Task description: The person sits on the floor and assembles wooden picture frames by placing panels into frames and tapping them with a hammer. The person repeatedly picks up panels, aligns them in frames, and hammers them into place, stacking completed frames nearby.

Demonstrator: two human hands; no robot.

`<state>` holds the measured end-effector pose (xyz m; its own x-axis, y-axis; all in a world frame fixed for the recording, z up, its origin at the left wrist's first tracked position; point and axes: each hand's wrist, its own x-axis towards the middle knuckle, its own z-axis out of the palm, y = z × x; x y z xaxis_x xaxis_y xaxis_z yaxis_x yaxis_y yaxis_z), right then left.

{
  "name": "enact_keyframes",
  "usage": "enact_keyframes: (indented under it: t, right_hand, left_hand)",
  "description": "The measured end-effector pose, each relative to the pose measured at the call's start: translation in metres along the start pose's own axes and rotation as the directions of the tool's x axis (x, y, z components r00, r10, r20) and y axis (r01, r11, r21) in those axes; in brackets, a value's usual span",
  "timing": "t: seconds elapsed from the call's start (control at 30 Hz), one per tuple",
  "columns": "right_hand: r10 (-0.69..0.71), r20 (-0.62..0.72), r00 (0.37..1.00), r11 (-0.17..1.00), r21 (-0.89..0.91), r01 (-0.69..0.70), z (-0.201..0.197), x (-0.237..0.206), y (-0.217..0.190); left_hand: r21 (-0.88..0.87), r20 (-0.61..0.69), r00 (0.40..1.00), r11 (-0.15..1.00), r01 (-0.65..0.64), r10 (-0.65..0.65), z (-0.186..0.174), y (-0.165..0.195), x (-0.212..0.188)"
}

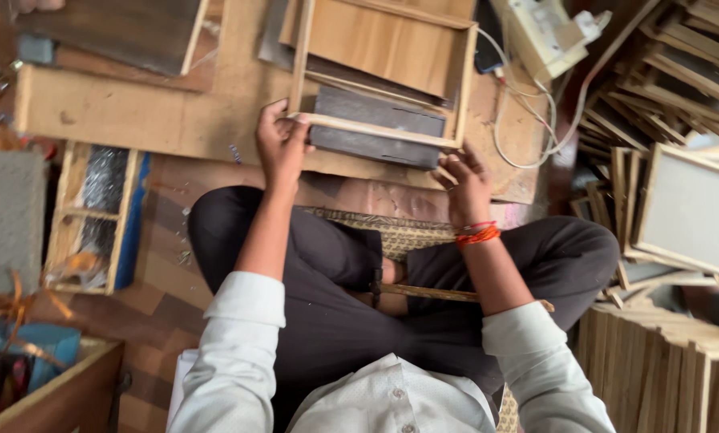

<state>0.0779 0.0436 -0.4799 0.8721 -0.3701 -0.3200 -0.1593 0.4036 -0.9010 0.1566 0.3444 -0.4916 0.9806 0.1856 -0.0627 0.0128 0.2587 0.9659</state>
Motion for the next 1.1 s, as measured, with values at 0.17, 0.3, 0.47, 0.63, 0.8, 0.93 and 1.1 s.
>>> enact_keyframes:
  t: [0.17,0.3,0.47,0.63,0.8,0.93,1.1]
  right_hand:
    - [0.051,0.066,0.997,0.997,0.055,-0.054,-0.007,0.022,-0.005]
    - [0.123,0.135,0.983,0.989,0.067,-0.132,-0.02,0.021,0.0]
    - [-0.019,0.044,0.999,1.0,-0.002,0.019,-0.035,-0.01,-0.011]
    - [-0.126,0.208,0.97,0.983,-0.109,0.151,-0.036,-0.049,-0.014]
    - [-0.172,0.248,0.953,0.967,-0.143,0.212,-0.023,-0.071,-0.01]
    - [-0.151,0.267,0.952,0.97,-0.148,0.195,-0.015,-0.079,-0.009]
    - [-0.176,0.28,0.944,0.952,-0.196,0.235,-0.013,-0.087,-0.015]
  left_hand:
    - [-0.015,-0.039,0.999,1.0,-0.026,0.026,0.005,0.001,0.008]
    - [0.012,-0.021,0.983,0.983,-0.183,0.183,-0.027,0.013,0.009]
    - [0.522,-0.269,0.814,0.788,-0.326,0.515,-0.172,0.046,-0.01]
    - [0.886,-0.443,0.606,0.217,0.411,0.661,-0.337,0.07,-0.079]
    - [0.873,-0.21,0.753,-0.228,0.432,0.624,-0.382,0.052,-0.119]
    - [0.876,-0.256,0.83,-0.244,0.416,0.496,-0.385,0.058,-0.118]
    - [0.881,-0.259,0.872,-0.268,0.389,0.415,-0.389,0.079,-0.109]
